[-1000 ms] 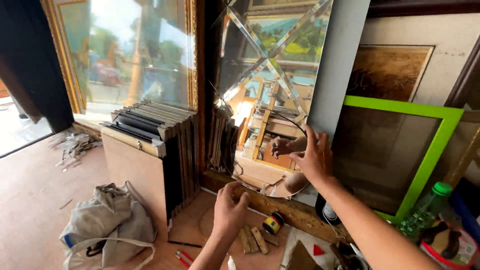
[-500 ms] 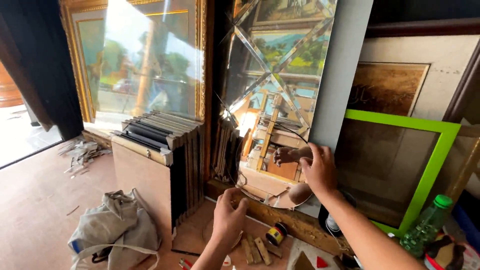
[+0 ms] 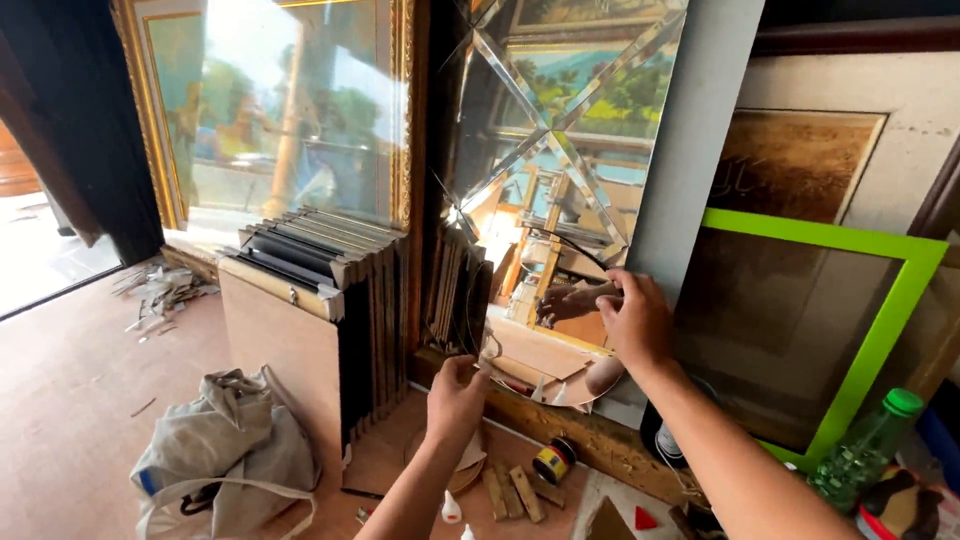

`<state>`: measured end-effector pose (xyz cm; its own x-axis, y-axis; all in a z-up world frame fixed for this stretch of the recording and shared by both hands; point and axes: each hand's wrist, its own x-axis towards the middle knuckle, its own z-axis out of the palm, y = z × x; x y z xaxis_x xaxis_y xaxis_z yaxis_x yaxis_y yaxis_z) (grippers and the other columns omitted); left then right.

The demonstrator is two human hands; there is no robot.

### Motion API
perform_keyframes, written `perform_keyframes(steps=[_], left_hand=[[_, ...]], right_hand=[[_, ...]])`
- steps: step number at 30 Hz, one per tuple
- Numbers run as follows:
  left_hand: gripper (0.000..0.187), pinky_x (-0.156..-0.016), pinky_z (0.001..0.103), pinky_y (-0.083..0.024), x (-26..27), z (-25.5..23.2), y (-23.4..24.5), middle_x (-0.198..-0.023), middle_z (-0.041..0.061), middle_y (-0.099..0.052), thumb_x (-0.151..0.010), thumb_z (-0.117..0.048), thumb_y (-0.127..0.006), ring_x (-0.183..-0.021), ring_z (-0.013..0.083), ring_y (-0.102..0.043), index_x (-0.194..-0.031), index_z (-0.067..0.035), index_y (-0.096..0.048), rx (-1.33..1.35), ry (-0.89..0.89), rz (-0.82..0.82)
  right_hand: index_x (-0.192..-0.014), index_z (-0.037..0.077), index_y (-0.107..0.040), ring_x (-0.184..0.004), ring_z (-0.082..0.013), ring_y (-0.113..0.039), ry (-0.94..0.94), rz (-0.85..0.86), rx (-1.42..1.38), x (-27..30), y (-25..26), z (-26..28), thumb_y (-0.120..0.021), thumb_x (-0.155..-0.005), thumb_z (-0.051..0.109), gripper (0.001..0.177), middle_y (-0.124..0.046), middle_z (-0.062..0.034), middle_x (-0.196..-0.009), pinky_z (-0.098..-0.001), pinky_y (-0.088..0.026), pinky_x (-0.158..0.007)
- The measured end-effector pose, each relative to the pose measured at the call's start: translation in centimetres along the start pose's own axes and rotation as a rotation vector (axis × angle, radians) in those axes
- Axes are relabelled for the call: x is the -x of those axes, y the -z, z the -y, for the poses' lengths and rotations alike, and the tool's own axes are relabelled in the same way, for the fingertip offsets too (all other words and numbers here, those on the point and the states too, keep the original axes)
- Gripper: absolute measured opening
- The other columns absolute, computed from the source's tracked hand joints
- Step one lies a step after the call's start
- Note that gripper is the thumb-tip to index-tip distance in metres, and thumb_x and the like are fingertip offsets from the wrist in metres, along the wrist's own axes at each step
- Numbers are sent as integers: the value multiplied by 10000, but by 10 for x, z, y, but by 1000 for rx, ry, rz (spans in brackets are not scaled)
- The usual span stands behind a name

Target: The person places a round mirror on a square wooden board and traces its outline with a pencil. They then use a utility knife to cut along the traced circle on the wood.

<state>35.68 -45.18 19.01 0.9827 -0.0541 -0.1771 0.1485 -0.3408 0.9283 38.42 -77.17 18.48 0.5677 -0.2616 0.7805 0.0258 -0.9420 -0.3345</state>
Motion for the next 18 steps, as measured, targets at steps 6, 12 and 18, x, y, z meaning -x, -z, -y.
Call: perform_keyframes(steps=[6,12,18], left_hand=[[583,-1106,530,-586,-79,30,-29,-1308,121,-757,-928,-447,-746,-1307,362,-728,-1452,-193,-718,-23,-190,-62],[610,-997,590,-644,-76,-65,-45,-1478,204,-578,-933,-203,-771,-1333,490,-658,-1498,-96,-567,-409,-611,-170],[930,-998,549,-681,-89,-131,-55,-1758,144,-358,-948,-157,-839,-1567,464,-421,-1723,-126,-326,-937,-805,-115]], right_hand=[[-1390,319,-725,-1104,-249,-754,90,-4,276,-10,-19,6,-892,-895,348,523,-708,42,-1185,-516,-573,-904],[-1281,381,-708,-997,-202,-757,171,-89,380,-28,-42,24,-841,-844,333,460,-683,93,-1078,-463,-547,-819],[-1259,323,-686,-948,-219,-765,206,-29,385,-37,-32,46,-912,-839,302,477,-664,59,-1048,-438,-562,-788]])
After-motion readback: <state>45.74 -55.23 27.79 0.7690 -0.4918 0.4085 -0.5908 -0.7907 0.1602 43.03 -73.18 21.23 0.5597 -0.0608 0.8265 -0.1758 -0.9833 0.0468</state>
